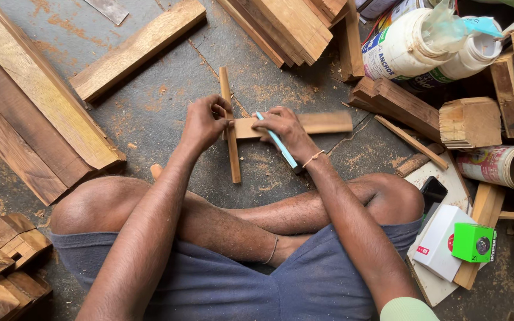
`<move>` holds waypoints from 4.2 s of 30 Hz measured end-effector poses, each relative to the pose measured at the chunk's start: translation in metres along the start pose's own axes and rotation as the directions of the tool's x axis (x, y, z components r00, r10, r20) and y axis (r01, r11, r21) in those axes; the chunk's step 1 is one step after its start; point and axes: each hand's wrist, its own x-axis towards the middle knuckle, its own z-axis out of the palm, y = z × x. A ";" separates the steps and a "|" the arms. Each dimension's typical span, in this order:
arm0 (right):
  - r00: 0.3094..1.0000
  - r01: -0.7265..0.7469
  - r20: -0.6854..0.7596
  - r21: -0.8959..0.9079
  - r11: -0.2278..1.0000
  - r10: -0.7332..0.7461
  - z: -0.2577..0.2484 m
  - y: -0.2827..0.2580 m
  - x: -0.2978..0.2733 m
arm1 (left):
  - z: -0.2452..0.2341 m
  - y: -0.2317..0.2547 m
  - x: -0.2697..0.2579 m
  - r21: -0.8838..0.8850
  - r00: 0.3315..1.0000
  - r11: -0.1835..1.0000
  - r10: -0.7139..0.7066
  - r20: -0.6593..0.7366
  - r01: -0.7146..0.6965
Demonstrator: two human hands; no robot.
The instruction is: The person marks lines on wooden pieces using a pencil while using a thin wooden strip as a guide. The person picks up various wooden blocks, aligns the guide, and draws markings across the surface.
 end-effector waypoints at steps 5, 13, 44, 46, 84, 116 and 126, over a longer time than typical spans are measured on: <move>1.000 -0.010 -0.014 0.056 0.998 0.010 -0.019 -0.013 0.003 | -0.012 0.016 -0.003 0.088 0.995 0.996 -0.003 0.103 -0.007; 0.955 -0.106 -0.160 0.601 0.792 0.249 -0.008 -0.022 0.003 | -0.020 0.032 -0.017 0.389 0.967 0.900 0.114 0.228 -0.197; 0.925 -0.178 -0.206 0.503 0.845 0.318 0.011 -0.046 0.023 | -0.012 0.040 -0.025 0.278 0.966 0.952 0.055 0.253 -0.127; 0.922 -0.197 -0.196 0.503 0.841 0.334 0.011 -0.045 0.023 | -0.012 0.039 -0.027 0.292 0.967 0.945 0.074 0.245 -0.147; 0.944 -0.116 -0.222 0.468 0.876 0.243 0.017 -0.044 0.024 | -0.003 0.019 -0.029 0.326 0.966 0.919 0.162 0.199 -0.221; 0.949 -0.204 -0.147 0.390 0.898 0.280 0.006 -0.055 -0.002 | 0.002 0.011 -0.026 0.313 0.966 0.923 0.168 0.198 -0.225; 0.978 -0.120 -0.117 0.374 0.919 0.175 0.005 -0.050 0.016 | 0.001 0.014 -0.027 0.341 0.964 0.912 0.163 0.211 -0.229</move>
